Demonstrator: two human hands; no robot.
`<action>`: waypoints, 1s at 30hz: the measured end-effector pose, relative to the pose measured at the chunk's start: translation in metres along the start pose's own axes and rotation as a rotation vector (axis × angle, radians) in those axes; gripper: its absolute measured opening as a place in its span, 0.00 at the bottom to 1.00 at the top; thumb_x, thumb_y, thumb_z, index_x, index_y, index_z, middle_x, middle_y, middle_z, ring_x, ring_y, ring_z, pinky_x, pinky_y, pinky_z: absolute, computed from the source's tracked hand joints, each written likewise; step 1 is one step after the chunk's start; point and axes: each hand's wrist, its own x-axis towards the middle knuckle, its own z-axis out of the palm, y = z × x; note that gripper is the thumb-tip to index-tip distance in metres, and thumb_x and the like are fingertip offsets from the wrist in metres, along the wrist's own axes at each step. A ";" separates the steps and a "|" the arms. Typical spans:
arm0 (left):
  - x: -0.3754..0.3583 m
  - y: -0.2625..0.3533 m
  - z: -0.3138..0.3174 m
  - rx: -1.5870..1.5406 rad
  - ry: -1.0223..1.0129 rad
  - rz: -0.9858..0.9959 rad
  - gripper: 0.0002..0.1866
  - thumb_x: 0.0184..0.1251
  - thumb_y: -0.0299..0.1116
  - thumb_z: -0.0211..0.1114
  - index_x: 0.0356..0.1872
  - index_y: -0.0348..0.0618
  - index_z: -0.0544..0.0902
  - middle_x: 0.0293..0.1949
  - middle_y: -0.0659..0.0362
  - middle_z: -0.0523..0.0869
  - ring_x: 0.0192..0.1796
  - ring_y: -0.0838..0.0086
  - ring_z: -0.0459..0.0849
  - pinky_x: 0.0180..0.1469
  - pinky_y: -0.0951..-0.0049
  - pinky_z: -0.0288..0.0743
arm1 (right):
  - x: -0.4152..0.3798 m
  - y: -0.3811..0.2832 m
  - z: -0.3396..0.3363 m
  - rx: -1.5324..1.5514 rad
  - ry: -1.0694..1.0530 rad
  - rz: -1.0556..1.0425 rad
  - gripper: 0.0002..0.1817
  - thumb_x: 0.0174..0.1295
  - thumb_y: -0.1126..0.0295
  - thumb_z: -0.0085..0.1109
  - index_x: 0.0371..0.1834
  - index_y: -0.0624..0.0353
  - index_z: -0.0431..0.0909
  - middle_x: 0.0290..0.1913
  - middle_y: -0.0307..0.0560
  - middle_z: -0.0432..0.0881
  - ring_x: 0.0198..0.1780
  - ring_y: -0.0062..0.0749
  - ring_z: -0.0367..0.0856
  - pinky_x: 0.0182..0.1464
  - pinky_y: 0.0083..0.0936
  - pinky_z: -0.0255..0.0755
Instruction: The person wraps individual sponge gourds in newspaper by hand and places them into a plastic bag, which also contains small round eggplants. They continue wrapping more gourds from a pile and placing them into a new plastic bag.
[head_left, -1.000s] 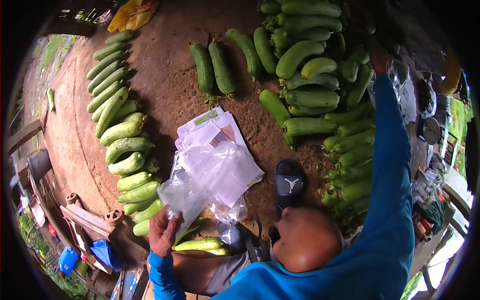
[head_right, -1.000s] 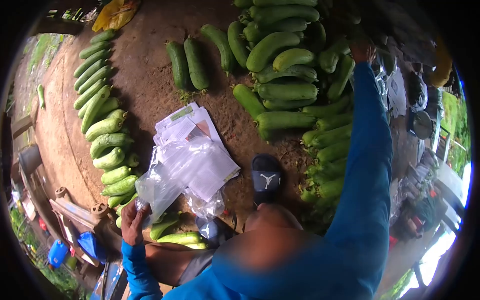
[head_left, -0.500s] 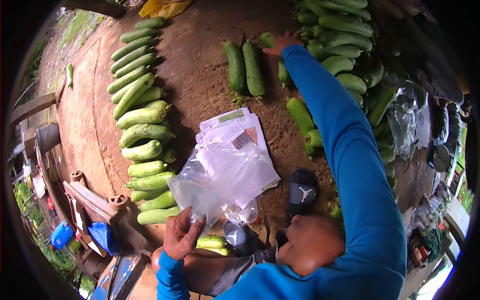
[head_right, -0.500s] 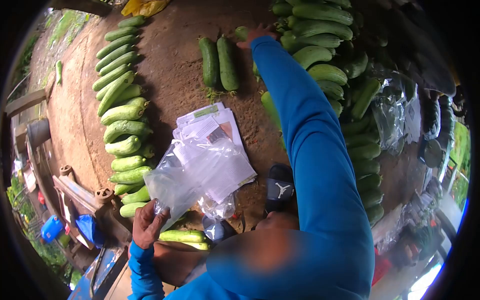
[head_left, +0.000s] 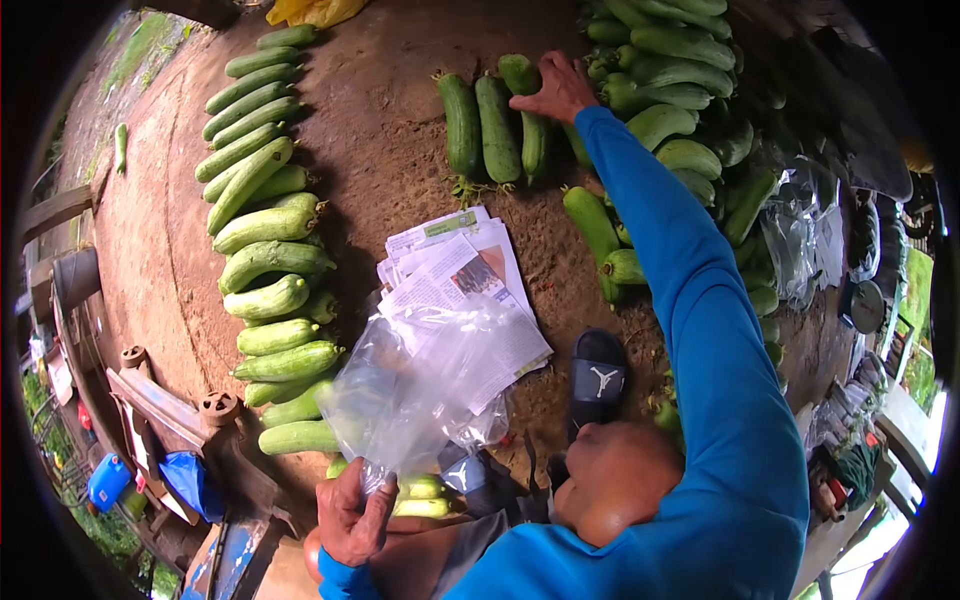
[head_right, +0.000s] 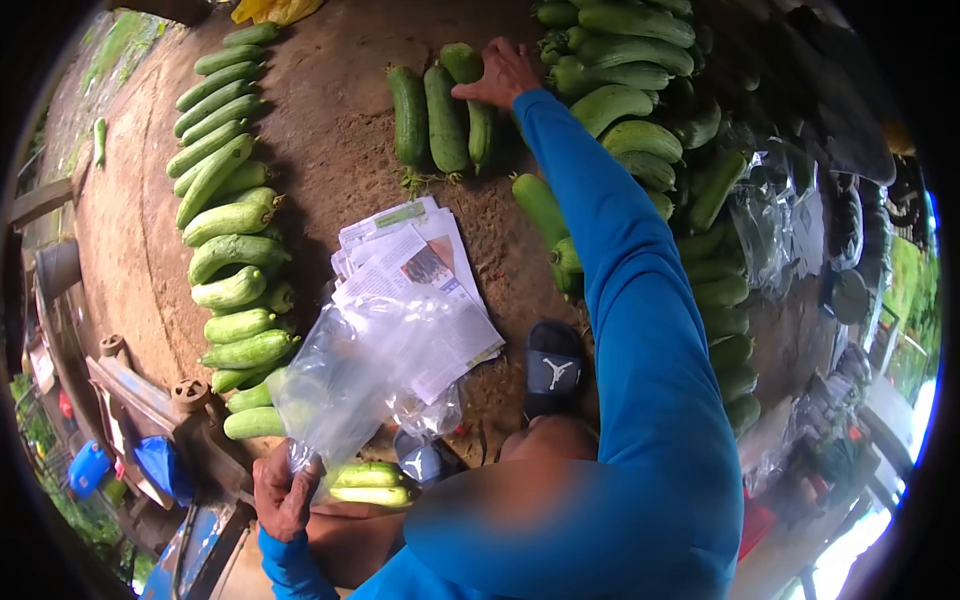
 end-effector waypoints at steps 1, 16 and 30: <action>0.001 -0.001 0.001 -0.018 -0.002 -0.023 0.08 0.61 0.30 0.62 0.28 0.34 0.77 0.17 0.54 0.78 0.18 0.66 0.78 0.24 0.70 0.66 | -0.002 0.004 0.000 0.095 0.049 -0.052 0.52 0.44 0.36 0.67 0.64 0.69 0.67 0.65 0.55 0.64 0.68 0.45 0.64 0.76 0.43 0.51; 0.029 -0.004 0.013 -0.215 -0.012 -0.069 0.20 0.67 0.44 0.63 0.44 0.32 0.80 0.33 0.61 0.79 0.33 0.78 0.74 0.37 0.77 0.66 | -0.077 0.047 -0.107 1.567 0.632 0.044 0.30 0.54 0.55 0.66 0.59 0.56 0.74 0.49 0.45 0.82 0.52 0.40 0.80 0.62 0.38 0.71; 0.037 0.010 0.015 -0.201 0.001 -0.071 0.18 0.68 0.43 0.60 0.29 0.35 0.76 0.21 0.65 0.73 0.25 0.81 0.68 0.28 0.77 0.57 | -0.179 0.402 -0.077 1.356 0.355 0.717 0.24 0.61 0.50 0.56 0.54 0.53 0.78 0.55 0.48 0.80 0.61 0.43 0.76 0.68 0.38 0.67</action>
